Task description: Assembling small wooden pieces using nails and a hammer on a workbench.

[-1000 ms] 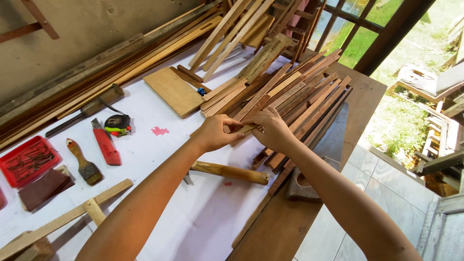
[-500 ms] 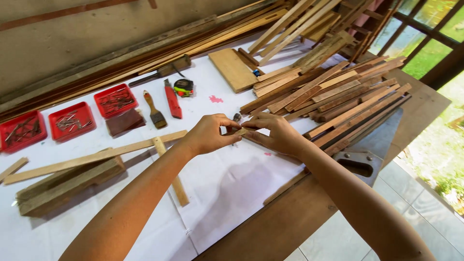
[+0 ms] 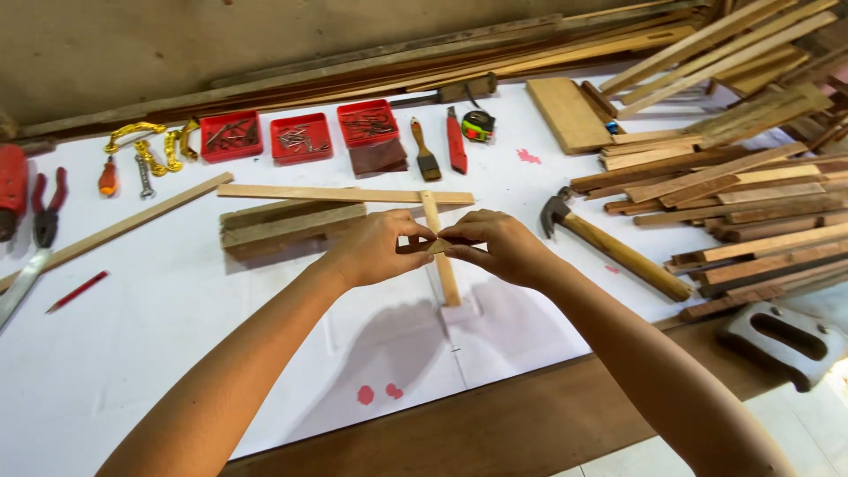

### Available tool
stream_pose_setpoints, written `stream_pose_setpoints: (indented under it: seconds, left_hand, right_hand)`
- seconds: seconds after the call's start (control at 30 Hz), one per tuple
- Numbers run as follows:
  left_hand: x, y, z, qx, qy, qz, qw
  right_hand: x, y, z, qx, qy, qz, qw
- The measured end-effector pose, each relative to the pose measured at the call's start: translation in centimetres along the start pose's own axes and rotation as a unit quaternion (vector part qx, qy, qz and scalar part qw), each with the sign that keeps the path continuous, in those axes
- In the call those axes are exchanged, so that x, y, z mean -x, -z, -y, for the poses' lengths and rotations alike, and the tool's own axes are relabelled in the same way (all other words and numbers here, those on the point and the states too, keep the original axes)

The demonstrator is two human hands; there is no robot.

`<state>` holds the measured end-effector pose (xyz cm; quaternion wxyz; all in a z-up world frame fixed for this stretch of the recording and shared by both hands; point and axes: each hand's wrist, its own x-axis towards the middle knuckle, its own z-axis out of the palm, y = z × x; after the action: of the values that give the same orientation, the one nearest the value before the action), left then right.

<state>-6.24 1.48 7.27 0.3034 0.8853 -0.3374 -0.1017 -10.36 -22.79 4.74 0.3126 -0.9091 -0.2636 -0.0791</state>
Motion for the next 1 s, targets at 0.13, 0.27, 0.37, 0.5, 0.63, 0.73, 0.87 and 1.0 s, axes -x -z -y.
stream_pose_setpoints:
  seconds: [0.13,0.27,0.37,0.5,0.63,0.73,0.87,1.0]
  left_hand:
    - [3.8,-0.1,5.4,-0.003,-0.051,-0.060,0.997]
    - [7.3,0.2,9.8,-0.044,-0.038,-0.083,0.995]
    - [9.4,0.4,13.2,-0.071,-0.046,-0.108,0.991]
    - [12.5,2.1,14.1,-0.096,0.029,-0.078,0.992]
    - [15.2,3.2,16.6,-0.126,0.036,-0.104,0.986]
    - [17.4,4.3,18.2,-0.131,0.049,-0.121,0.983]
    - [20.6,5.8,19.6,-0.134,0.104,-0.117,0.978]
    - [22.4,5.8,21.8,-0.116,0.124,-0.141,0.975]
  right_hand:
    - [-2.6,-4.0,1.9,0.043,0.076,0.008,0.996]
    - [-5.1,-8.0,4.6,0.038,0.058,0.053,0.996]
    - [-6.9,-11.2,5.6,0.040,0.066,0.072,0.994]
    - [-8.8,-14.6,6.7,0.045,0.091,0.088,0.991]
    - [-11.5,-16.6,8.8,0.032,0.116,0.120,0.985]
    - [-13.5,-18.2,10.3,0.025,0.144,0.132,0.980]
    - [-15.7,-20.8,12.6,0.012,0.234,0.120,0.965]
    - [-17.3,-23.0,13.9,0.018,0.245,0.128,0.961]
